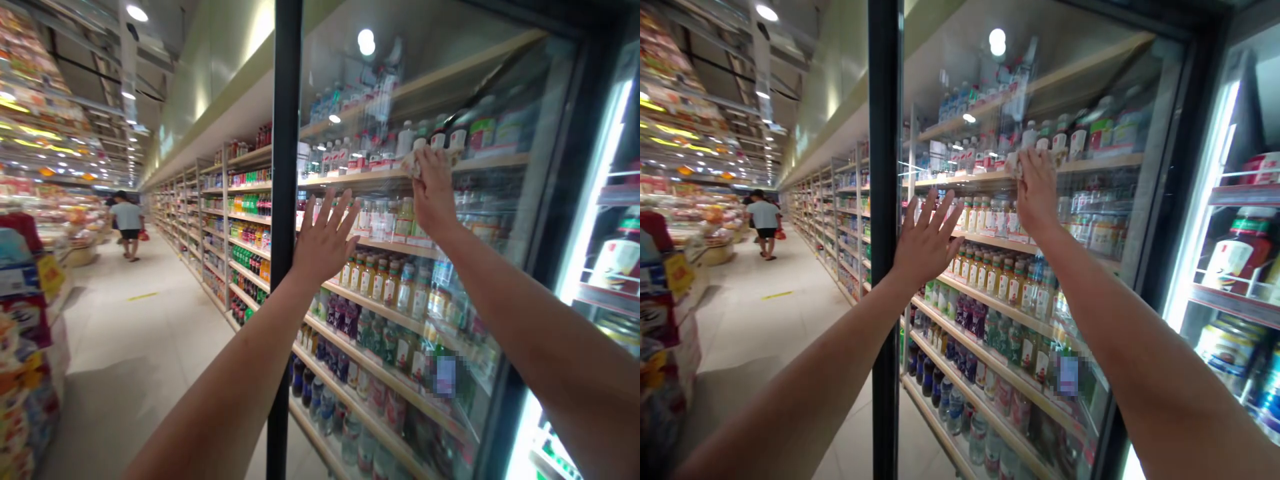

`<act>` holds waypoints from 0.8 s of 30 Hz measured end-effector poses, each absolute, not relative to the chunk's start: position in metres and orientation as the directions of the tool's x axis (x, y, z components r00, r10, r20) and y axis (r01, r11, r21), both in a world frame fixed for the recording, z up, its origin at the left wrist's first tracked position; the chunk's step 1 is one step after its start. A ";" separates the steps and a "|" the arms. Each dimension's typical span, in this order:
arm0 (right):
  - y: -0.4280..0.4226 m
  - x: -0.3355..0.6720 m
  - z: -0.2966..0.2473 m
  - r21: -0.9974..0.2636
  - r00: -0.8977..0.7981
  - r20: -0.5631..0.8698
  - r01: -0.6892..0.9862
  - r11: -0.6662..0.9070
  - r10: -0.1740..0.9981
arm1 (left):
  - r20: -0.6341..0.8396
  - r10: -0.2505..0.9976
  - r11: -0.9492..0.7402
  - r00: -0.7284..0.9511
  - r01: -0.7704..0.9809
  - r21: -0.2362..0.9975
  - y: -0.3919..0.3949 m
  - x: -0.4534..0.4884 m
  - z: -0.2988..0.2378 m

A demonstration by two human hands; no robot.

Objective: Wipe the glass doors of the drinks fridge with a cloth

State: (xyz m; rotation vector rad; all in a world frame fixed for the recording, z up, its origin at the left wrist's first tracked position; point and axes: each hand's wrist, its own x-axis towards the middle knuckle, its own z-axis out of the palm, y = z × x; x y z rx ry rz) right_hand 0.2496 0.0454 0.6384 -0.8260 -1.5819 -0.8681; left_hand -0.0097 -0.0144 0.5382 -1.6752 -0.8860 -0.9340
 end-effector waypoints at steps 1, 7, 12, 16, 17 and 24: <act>0.043 0.247 0.636 0.114 -0.167 0.984 0.864 0.490 0.067 | 0.889 0.124 -0.247 0.441 0.882 -0.402 -0.015 -0.010 0.538; 0.039 0.242 0.639 0.151 -0.211 0.975 0.853 0.499 0.065 | 0.895 0.103 -0.252 0.433 0.882 -0.398 -0.016 -0.009 0.538; 0.039 0.238 0.634 0.159 -0.211 0.976 0.860 0.484 0.055 | 0.893 0.095 -0.233 0.439 0.882 -0.409 -0.017 -0.008 0.539; 0.036 0.234 0.633 0.166 -0.222 0.973 0.861 0.480 0.061 | 0.896 0.103 -0.253 0.432 0.882 -0.397 -0.018 -0.008 0.538; 0.035 0.233 0.632 0.163 -0.222 0.973 0.861 0.482 0.067 | 0.897 0.103 -0.259 0.431 0.882 -0.394 -0.018 -0.008 0.538; 0.023 0.226 0.620 0.195 -0.278 0.956 0.843 0.501 0.095 | 0.894 0.094 -0.258 0.438 0.878 -0.403 -0.021 -0.007 0.539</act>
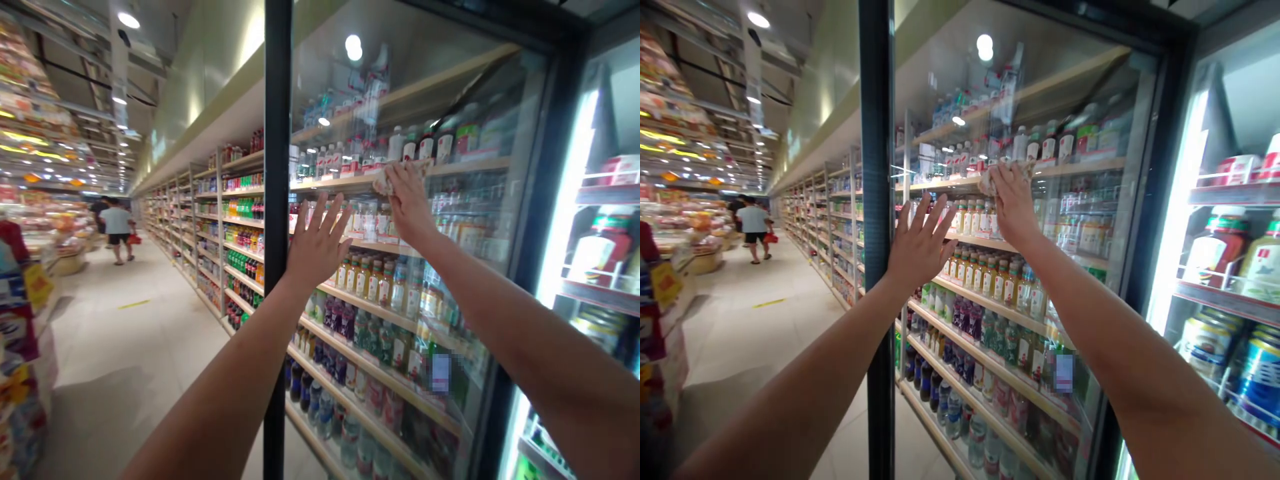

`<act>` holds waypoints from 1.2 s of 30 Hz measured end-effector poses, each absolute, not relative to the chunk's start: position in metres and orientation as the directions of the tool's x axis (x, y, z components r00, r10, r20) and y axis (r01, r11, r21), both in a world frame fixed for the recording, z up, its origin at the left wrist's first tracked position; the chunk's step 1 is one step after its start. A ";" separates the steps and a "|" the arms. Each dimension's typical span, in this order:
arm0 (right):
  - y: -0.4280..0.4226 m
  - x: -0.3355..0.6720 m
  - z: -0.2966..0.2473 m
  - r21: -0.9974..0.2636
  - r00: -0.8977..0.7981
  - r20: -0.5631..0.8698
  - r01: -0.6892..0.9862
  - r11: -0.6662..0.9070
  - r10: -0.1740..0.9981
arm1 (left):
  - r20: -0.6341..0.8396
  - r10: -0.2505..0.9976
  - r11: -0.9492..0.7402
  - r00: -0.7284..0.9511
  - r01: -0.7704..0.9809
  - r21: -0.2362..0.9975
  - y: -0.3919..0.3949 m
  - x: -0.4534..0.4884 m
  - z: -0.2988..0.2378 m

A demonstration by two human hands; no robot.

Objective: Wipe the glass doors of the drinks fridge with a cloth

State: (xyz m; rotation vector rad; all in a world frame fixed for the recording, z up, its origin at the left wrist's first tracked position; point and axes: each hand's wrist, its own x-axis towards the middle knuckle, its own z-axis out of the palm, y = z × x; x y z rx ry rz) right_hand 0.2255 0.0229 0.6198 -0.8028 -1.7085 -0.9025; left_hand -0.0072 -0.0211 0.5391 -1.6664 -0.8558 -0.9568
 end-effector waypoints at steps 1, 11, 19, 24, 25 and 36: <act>0.022 0.225 0.622 0.199 -0.283 0.954 0.843 0.499 0.098 | 0.894 0.093 -0.259 0.439 0.878 -0.404 -0.022 -0.007 0.539; 0.015 0.204 0.606 0.220 -0.296 0.953 0.828 0.515 0.069 | 0.894 0.073 -0.276 0.441 0.871 -0.407 -0.025 -0.007 0.539; 0.006 0.191 0.576 0.174 -0.271 0.957 0.822 0.542 0.103 | 0.891 0.070 -0.263 0.448 0.870 -0.417 -0.026 -0.007 0.541; 0.003 0.185 0.559 0.207 -0.318 0.941 0.816 0.540 0.119 | 0.891 0.056 -0.291 0.451 0.861 -0.418 -0.025 -0.008 0.541; 0.002 0.183 0.558 0.203 -0.316 0.940 0.820 0.535 0.128 | 0.892 0.053 -0.295 0.448 0.861 -0.415 -0.024 -0.008 0.541; -0.001 0.175 0.521 0.269 -0.385 0.913 0.819 0.506 0.137 | 0.892 0.033 -0.300 0.451 0.856 -0.422 -0.019 -0.010 0.542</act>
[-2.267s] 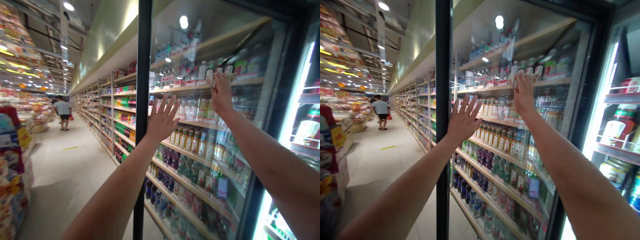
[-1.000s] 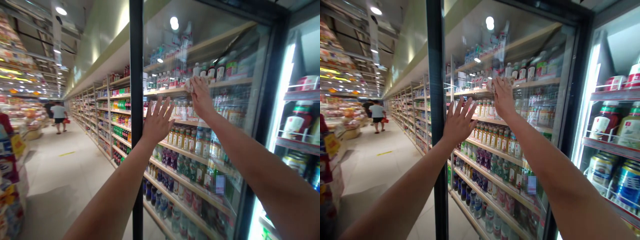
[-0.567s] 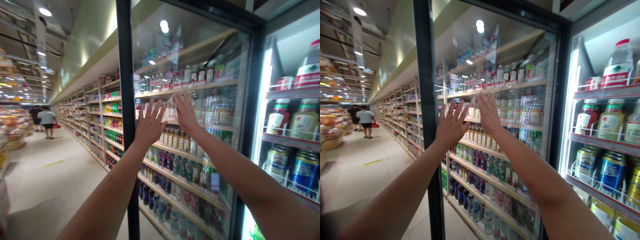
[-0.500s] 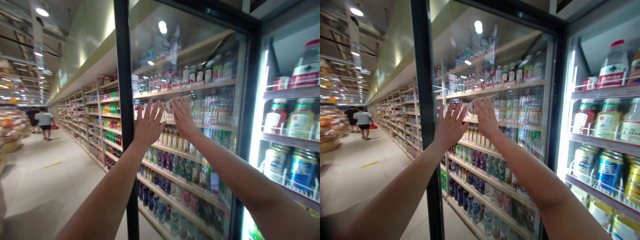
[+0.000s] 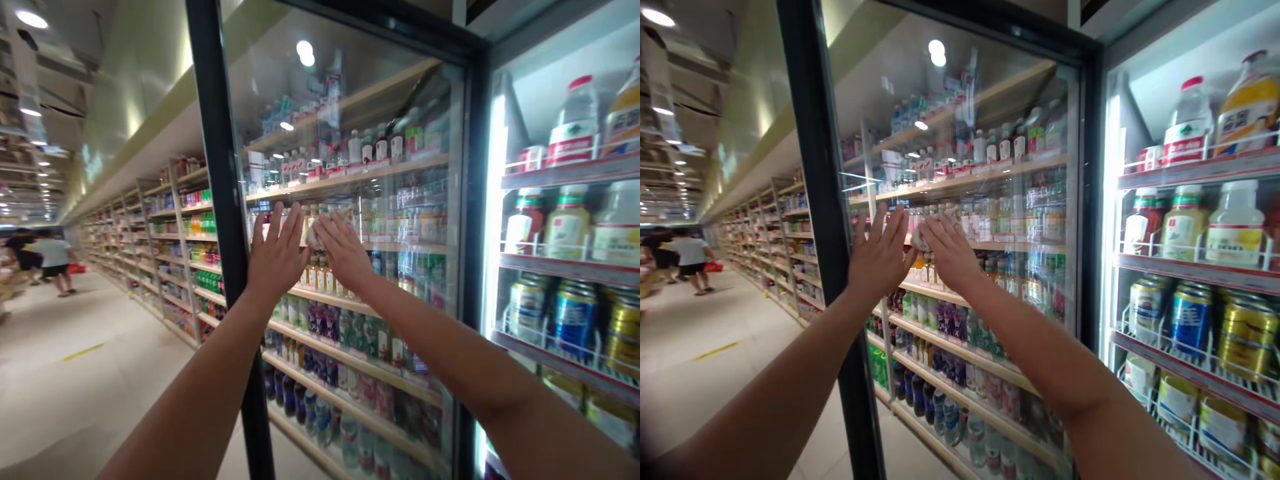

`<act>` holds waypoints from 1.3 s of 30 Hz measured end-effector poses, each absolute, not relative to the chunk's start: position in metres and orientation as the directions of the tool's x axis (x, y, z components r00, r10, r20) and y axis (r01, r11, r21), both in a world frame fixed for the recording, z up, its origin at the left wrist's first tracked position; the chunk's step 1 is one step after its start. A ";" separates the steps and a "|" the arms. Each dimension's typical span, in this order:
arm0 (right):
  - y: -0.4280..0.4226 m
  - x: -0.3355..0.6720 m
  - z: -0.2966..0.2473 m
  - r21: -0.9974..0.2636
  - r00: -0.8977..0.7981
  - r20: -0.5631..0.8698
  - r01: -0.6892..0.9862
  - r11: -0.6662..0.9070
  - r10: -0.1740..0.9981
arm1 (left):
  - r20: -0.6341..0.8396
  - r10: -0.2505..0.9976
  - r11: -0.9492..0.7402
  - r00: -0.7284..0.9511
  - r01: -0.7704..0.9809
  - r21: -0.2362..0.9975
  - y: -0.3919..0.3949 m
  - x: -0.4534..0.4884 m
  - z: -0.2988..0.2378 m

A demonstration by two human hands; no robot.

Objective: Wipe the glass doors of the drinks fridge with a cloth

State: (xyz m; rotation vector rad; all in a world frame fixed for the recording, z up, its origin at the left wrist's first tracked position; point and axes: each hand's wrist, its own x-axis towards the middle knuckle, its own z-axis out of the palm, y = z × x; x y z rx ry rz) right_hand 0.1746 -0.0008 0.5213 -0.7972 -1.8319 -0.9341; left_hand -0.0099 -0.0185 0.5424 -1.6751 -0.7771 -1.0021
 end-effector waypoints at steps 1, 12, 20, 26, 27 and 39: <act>0.000 0.176 0.519 0.279 -0.393 0.910 0.816 0.506 0.132 | 0.892 0.031 -0.304 0.451 0.854 -0.421 -0.018 -0.010 0.543; 0.003 0.196 0.454 0.368 -0.466 0.881 0.786 0.497 0.085 | 0.887 0.029 -0.273 0.461 0.857 -0.436 -0.020 -0.011 0.542; 0.004 0.204 0.421 0.446 -0.536 0.844 0.729 0.520 0.028 | 0.885 0.022 -0.273 0.465 0.854 -0.442 -0.019 -0.012 0.542; 0.007 0.222 0.447 0.278 -0.374 0.921 0.822 0.497 0.104 | 0.890 0.038 -0.274 0.455 0.861 -0.428 -0.018 -0.011 0.542; 0.007 0.224 0.446 0.224 -0.313 0.943 0.843 0.490 0.108 | 0.891 0.039 -0.277 0.453 0.862 -0.426 -0.018 -0.011 0.542; 0.016 0.255 0.445 0.112 -0.161 0.986 0.856 0.505 0.054 | 0.894 0.067 -0.336 0.443 0.854 -0.397 -0.023 -0.010 0.544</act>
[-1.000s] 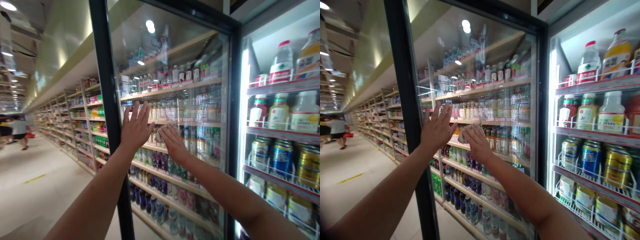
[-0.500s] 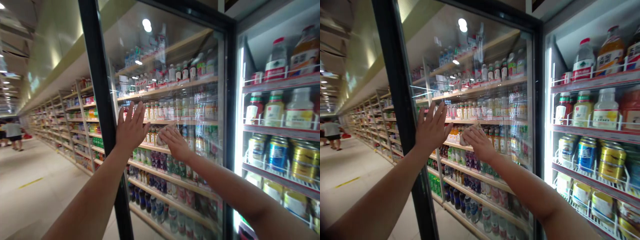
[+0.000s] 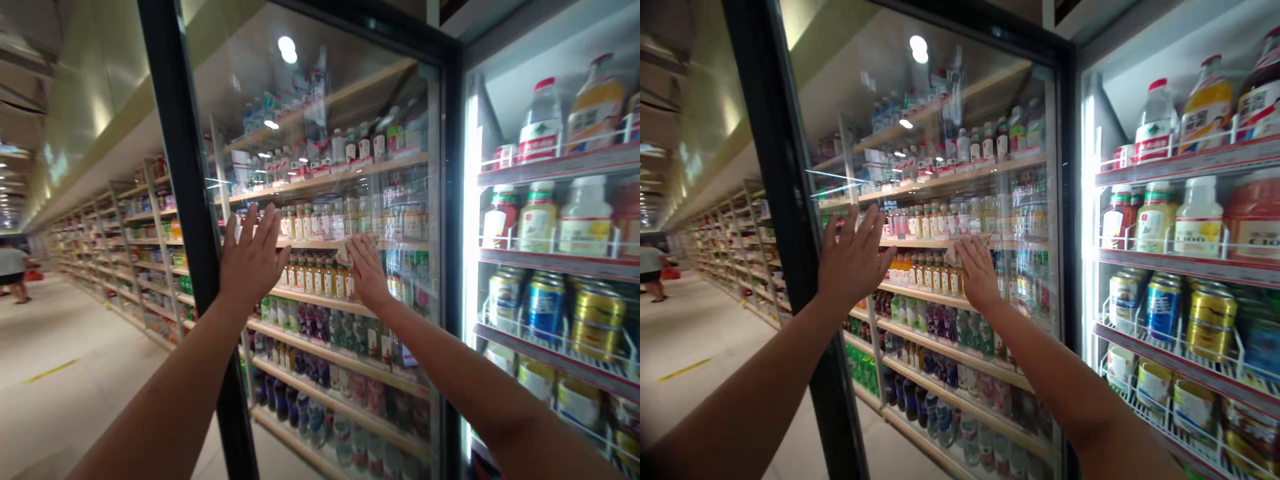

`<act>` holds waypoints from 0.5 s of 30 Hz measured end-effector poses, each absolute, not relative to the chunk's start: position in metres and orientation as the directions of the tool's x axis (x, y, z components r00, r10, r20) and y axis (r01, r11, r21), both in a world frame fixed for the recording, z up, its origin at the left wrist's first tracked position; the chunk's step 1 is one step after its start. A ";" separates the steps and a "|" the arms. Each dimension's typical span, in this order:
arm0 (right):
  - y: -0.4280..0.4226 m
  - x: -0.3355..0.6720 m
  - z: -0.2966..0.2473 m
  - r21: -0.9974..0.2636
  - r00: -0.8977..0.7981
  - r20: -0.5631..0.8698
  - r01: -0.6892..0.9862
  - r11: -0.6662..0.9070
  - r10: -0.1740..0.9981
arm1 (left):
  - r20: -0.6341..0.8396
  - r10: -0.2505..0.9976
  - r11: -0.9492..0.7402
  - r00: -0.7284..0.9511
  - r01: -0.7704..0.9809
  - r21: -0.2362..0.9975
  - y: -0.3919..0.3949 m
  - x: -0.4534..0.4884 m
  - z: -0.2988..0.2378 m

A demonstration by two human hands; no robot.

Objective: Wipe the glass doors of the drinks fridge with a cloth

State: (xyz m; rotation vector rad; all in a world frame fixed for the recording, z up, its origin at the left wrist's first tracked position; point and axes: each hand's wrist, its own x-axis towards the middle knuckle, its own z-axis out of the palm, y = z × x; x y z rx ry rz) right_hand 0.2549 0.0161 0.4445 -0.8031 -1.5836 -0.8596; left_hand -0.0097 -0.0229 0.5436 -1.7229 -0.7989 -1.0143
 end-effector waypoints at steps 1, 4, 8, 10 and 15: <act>0.017 0.257 0.439 0.090 -0.127 0.991 0.855 0.510 0.039 | 0.896 0.068 -0.342 0.440 0.853 -0.393 -0.023 -0.010 0.544; 0.017 0.264 0.413 0.132 -0.176 0.984 0.847 0.515 0.038 | 0.894 0.061 -0.344 0.443 0.850 -0.398 -0.024 -0.009 0.543; 0.018 0.284 0.409 0.217 -0.294 0.954 0.820 0.529 0.064 | 0.893 0.044 -0.333 0.448 0.849 -0.409 -0.023 -0.009 0.543; 0.020 0.294 0.416 0.155 -0.223 0.973 0.835 0.528 0.067 | 0.894 0.036 -0.336 0.446 0.848 -0.410 -0.023 -0.009 0.543; 0.022 0.314 0.408 0.002 -0.056 0.994 0.860 0.511 0.091 | 0.894 0.039 -0.315 0.445 0.855 -0.412 -0.024 -0.008 0.543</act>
